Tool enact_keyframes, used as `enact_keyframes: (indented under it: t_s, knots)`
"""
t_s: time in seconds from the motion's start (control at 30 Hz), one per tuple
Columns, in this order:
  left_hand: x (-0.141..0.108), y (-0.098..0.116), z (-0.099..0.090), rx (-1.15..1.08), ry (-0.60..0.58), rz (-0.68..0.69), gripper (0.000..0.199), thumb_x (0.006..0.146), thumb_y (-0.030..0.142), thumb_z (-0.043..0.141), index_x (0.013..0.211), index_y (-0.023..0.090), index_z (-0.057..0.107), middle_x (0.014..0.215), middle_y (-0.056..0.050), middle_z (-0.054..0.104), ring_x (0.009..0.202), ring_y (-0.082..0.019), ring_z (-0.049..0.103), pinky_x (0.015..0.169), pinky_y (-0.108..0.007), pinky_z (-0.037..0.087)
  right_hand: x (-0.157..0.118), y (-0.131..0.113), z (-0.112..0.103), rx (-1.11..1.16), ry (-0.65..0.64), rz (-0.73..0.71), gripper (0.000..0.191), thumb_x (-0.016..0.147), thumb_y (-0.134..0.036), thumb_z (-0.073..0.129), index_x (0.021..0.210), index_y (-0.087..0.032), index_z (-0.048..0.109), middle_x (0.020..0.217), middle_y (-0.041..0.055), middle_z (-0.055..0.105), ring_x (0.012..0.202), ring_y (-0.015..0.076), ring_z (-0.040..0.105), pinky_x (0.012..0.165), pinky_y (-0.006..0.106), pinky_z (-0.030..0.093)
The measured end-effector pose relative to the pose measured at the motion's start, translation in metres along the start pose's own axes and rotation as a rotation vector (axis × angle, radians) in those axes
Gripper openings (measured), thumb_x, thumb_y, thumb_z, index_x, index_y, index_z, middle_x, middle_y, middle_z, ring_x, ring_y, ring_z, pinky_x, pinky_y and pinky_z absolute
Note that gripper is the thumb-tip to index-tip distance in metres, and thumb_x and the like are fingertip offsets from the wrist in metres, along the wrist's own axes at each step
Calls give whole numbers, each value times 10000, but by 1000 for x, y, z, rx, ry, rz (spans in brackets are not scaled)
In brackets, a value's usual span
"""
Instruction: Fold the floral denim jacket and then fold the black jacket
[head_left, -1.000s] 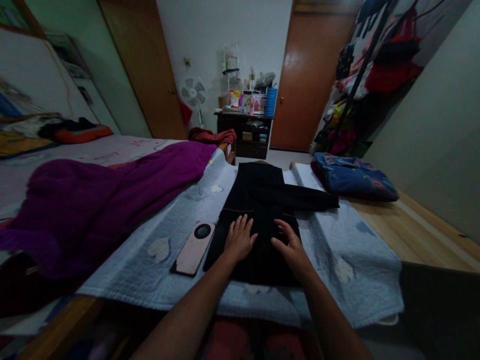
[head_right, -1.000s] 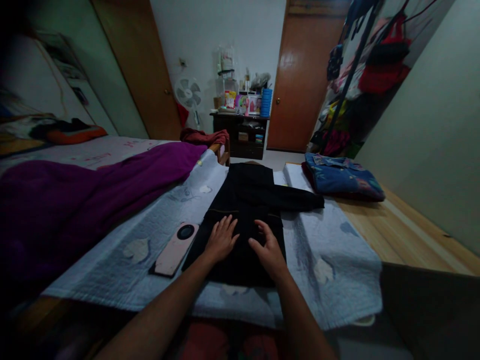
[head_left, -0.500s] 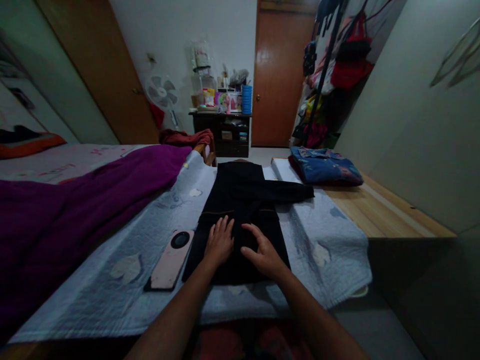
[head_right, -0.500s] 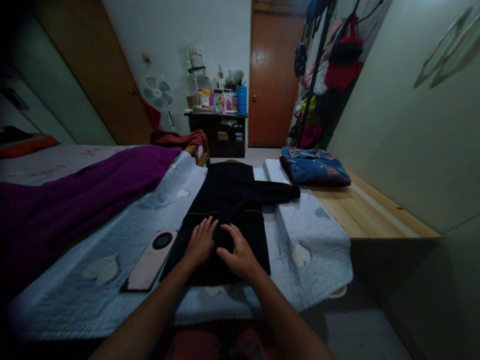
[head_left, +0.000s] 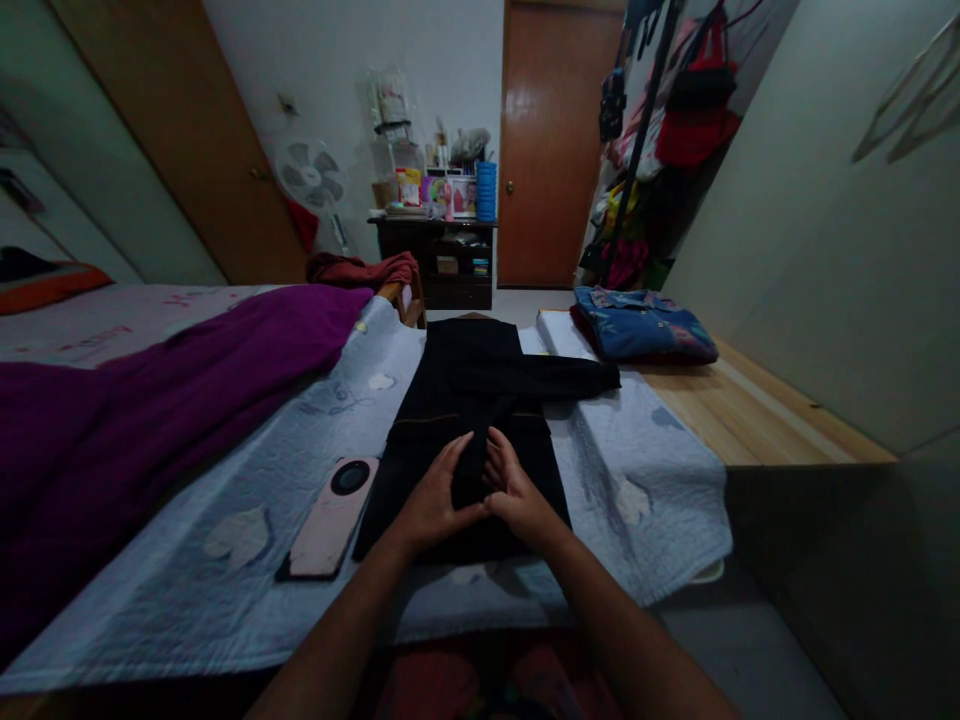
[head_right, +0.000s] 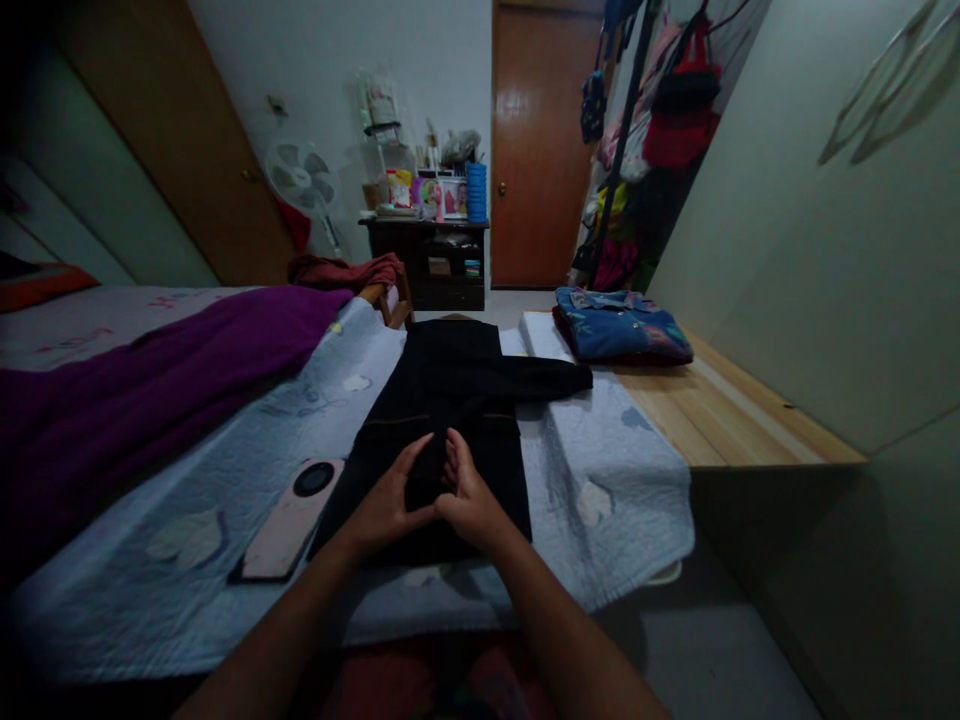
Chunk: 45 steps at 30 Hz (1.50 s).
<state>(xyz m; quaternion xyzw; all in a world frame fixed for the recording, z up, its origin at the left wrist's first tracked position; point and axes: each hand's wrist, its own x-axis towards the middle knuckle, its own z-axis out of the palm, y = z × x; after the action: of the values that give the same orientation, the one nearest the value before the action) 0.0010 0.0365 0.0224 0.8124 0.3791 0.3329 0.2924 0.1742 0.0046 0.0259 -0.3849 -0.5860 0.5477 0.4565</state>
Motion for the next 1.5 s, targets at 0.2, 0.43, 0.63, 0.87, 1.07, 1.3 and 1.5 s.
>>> enact_keyframes:
  t_s: [0.2,0.43,0.63,0.87,1.07,1.3,1.5]
  knots:
    - [1,-18,14,-284,218,-272,511,826,336,576,1310,179,536,1266,-91,622,1207,-249,554,1067,-436,390,-1,3,-29,-247,121,-31,746,677,-95,430,1405,-260,401,1430,49,483,1322,183,442,1120,422,331]
    - [-3,-38,20,-644,449,-507,522,728,392,680,1175,129,626,1053,-71,713,1084,-276,622,967,-442,465,-14,34,-53,-1018,335,1,451,856,-221,492,1297,-139,540,1447,156,449,1389,298,329,1134,531,268]
    - [-6,-28,18,-437,392,-352,520,792,355,613,1276,174,561,1330,-89,577,1270,-259,496,1078,-419,377,-20,44,-45,-1208,262,40,494,883,-320,534,1347,-156,501,1486,139,404,1404,304,299,1131,500,264]
    - [-13,-7,21,-144,184,-128,495,827,257,557,1317,211,507,1349,-80,552,1260,-225,502,1086,-384,378,-21,41,-45,-1266,231,54,502,889,-311,513,1365,-157,486,1507,143,368,1414,303,274,1128,486,251]
    - [-17,1,26,151,-23,52,650,734,195,584,1371,223,464,1456,-81,456,1333,-233,418,1103,-402,332,-28,36,-43,-1318,69,21,439,840,-151,480,1266,-161,587,1468,137,429,1410,290,290,1139,497,219]
    - [-17,6,30,323,-187,40,864,697,211,618,1487,238,269,1500,-79,402,1365,-259,358,1099,-465,273,-49,34,-53,-1182,-12,-69,351,824,-131,478,1114,-178,672,1395,123,509,1361,265,378,1116,471,307]
    - [-21,8,30,406,-171,116,712,695,118,609,1374,261,447,1535,-74,317,1377,-263,317,1101,-466,272,-58,17,-74,-946,38,7,282,847,-176,448,986,-192,692,1181,108,658,1137,240,596,988,418,467]
